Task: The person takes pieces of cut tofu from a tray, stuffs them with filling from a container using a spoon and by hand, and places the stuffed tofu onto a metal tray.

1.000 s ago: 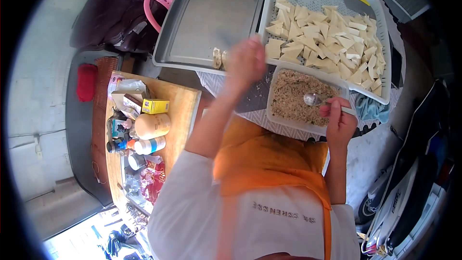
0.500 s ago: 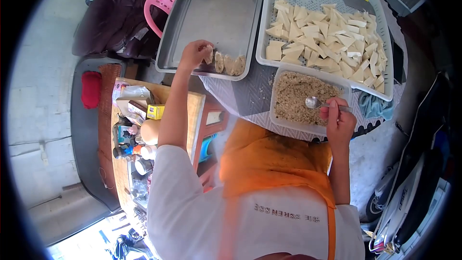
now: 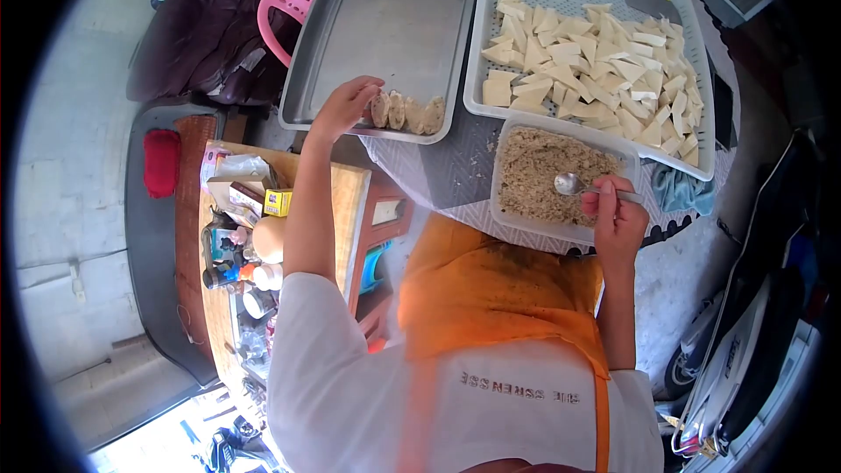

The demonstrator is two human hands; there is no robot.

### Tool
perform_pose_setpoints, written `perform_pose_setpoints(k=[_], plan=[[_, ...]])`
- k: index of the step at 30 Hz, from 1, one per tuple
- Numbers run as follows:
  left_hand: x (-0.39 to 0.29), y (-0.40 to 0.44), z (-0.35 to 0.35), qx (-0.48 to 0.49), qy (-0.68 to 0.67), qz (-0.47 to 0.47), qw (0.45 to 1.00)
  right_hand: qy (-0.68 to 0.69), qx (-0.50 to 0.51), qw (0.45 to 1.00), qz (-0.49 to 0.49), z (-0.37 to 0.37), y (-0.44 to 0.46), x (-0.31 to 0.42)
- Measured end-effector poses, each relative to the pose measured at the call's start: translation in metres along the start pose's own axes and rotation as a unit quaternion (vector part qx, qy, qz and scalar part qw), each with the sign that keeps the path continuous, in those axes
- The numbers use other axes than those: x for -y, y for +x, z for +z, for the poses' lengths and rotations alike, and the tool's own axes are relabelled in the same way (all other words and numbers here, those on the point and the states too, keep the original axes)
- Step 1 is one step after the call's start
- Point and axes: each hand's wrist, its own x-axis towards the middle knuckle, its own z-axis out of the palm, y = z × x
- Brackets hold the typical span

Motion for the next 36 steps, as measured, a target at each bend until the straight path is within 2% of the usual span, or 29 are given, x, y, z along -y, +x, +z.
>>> perform_pose_setpoints(k=[2, 6, 10, 11, 13, 19, 22, 25, 26, 27, 28, 29, 32, 35, 36], plan=[[-0.008, -0.002, 0.004, -0.049, 0.016, 0.013, 0.999, 0.002, 0.001, 1.0, -0.021, 0.0, 0.0, -0.002], [-0.022, 0.023, 0.019, -0.132, 0.102, 0.151, 0.974, 0.001, -0.001, 0.999, -0.032, 0.001, 0.001, 0.0], [-0.074, 0.049, 0.073, -0.152, 0.135, 0.225, 0.953, 0.0, -0.005, 1.0, -0.016, 0.001, 0.0, 0.001], [-0.079, 0.06, 0.087, -0.167, 0.192, 0.299, 0.92, -0.004, -0.007, 1.0, -0.021, 0.001, 0.001, 0.001], [-0.105, 0.068, 0.113, -0.177, 0.297, 0.358, 0.867, -0.015, -0.01, 0.999, -0.027, 0.001, 0.001, 0.002], [-0.121, 0.09, 0.161, -0.141, 0.482, 0.232, 0.833, -0.033, -0.014, 0.999, -0.036, 0.0, 0.001, 0.004], [-0.115, 0.083, 0.155, -0.139, 0.419, 0.271, 0.855, -0.035, -0.021, 0.998, -0.054, 0.001, 0.001, 0.003], [-0.133, 0.048, 0.144, -0.137, 0.284, 0.289, 0.904, -0.008, -0.034, 0.998, -0.055, 0.0, 0.001, 0.001], [-0.121, 0.047, 0.147, -0.074, 0.078, 0.209, 0.972, 0.003, -0.036, 0.999, -0.04, -0.002, 0.0, -0.001], [-0.131, 0.032, 0.152, -0.033, -0.084, 0.167, 0.982, 0.013, -0.037, 0.999, -0.026, -0.005, -0.001, -0.002], [-0.15, 0.007, 0.158, 0.009, -0.244, 0.117, 0.963, 0.031, -0.053, 0.998, -0.033, -0.006, -0.001, -0.001], [-0.16, -0.012, 0.163, 0.049, -0.398, 0.064, 0.914, 0.048, -0.067, 0.996, -0.041, -0.006, 0.0, 0.002], [-0.151, -0.036, 0.172, 0.215, -0.436, 0.03, 0.873, 0.09, -0.112, 0.987, -0.074, -0.01, 0.002, 0.011], [-0.142, -0.047, 0.194, 0.23, -0.494, 0.04, 0.837, 0.105, -0.146, 0.978, -0.103, -0.014, 0.003, 0.027], [-0.15, -0.055, 0.199, 0.223, -0.528, 0.018, 0.819, 0.107, -0.156, 0.976, -0.112, -0.014, 0.001, 0.031]])
